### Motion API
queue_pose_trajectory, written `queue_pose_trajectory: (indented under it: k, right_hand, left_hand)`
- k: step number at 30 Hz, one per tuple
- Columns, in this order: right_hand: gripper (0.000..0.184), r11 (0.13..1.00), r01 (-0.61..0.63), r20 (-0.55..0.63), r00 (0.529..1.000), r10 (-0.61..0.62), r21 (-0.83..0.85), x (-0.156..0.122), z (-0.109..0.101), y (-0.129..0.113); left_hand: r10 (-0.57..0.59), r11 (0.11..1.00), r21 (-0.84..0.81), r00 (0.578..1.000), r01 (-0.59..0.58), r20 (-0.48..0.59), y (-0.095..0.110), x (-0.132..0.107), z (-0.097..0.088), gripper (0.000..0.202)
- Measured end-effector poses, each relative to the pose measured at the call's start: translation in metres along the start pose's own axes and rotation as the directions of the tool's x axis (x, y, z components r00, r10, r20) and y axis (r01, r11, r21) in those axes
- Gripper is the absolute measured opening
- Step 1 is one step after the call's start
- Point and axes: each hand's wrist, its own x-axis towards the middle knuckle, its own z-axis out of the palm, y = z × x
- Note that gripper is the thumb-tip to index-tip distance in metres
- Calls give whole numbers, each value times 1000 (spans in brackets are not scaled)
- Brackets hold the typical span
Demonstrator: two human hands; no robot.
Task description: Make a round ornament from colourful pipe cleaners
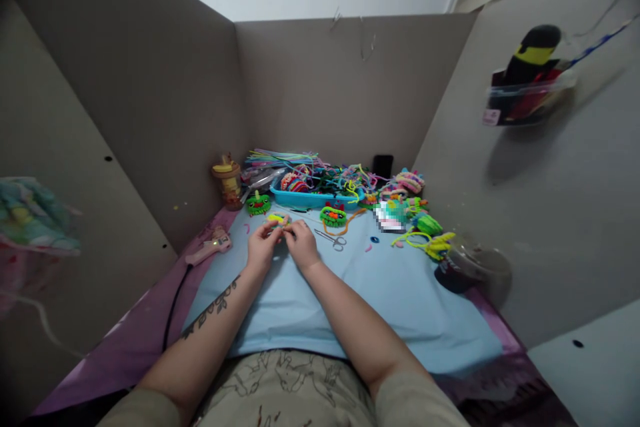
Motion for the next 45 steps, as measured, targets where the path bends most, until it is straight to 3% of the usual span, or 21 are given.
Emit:
queue_pose_trajectory:
  k: [13,17,20,24,27,32,40,45]
  right_hand:
    - [15,997,44,33,999,-42,-60,-4,-2,-1]
    - [27,996,82,75,994,-79,-38,-4,-2,-2]
    - [38,998,60,76,995,-61,9,-4,-4,-3]
    - [21,998,35,62,997,-38,50,-3,-9,-5]
    - [13,997,38,42,998,-40,65,-3,-12,-7]
    - [16,997,25,-24,999,-23,79,-2,-15,-7]
    - [13,999,8,-139,990,-2,42,1,-20,-4]
    - [14,999,1,-135,991,5,47,2,-20,-3]
  left_hand:
    - [-57,993,-104,997,62,46,3,-3,-2,43]
    - [-51,984,-171,999,48,-13,-2,5,-7,45]
    - [-134,947,-299,990,113,-52,-1,10,-11,41]
    - [-177,894,-423,984,150,-24,2,14,-16,37]
    - [-158,899,-410,987,151,19,2,15,-18,38]
    - [-131,895,-417,987,159,95,2,11,-15,44]
    - [-112,901,-405,986,153,122,3,8,-9,59]
    - [-74,944,-315,992,103,104,1,7,-8,65]
